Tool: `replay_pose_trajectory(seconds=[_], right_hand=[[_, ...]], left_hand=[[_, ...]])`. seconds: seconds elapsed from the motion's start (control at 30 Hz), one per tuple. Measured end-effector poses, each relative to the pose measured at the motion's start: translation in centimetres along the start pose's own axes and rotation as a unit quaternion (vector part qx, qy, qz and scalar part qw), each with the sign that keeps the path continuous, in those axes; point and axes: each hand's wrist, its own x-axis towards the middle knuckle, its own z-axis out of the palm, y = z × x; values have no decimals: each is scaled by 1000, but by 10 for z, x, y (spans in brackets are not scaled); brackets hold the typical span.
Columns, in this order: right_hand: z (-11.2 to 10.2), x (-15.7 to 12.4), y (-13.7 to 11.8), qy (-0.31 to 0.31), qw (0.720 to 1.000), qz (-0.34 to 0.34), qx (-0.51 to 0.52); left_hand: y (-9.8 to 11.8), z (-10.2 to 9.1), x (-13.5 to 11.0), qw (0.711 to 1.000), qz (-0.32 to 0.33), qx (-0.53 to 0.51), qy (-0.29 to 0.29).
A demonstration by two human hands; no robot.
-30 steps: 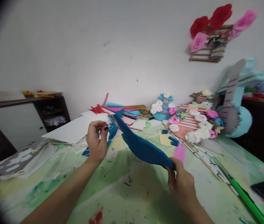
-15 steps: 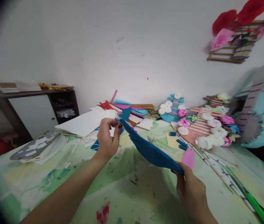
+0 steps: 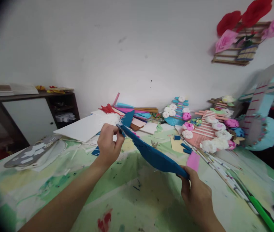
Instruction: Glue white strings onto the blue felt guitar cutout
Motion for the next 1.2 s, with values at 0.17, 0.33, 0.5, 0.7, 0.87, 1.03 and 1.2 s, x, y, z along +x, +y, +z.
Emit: replay_pose_trajectory(seconds=[0.17,0.33,0.5,0.7,0.87,1.03,1.2], right_hand=[[0,3,-2,16,1000,-6,-13],[2,1,1,16,999,32,-10],[1,1,3,22,999,42,-8],[0,2,1,9,1000,27,-1],[-1,2,-1,13,1000,14,-17],[-1,2,-2,16,1000,1,-22],[-2,4,-4,14,1000,-15,-20]], left_hand=[[2,3,-3,1000,11,6,-22],[7,9,-10,996,24,8,-86],[5,10,-12,997,-10,5,-72],[-3,5,-4,1000,-3,9,-13],[-4,2,3,1000,0,23,8],[-5,1,3,999,-4,34,21],[-4,0,3,999,3,44,11]])
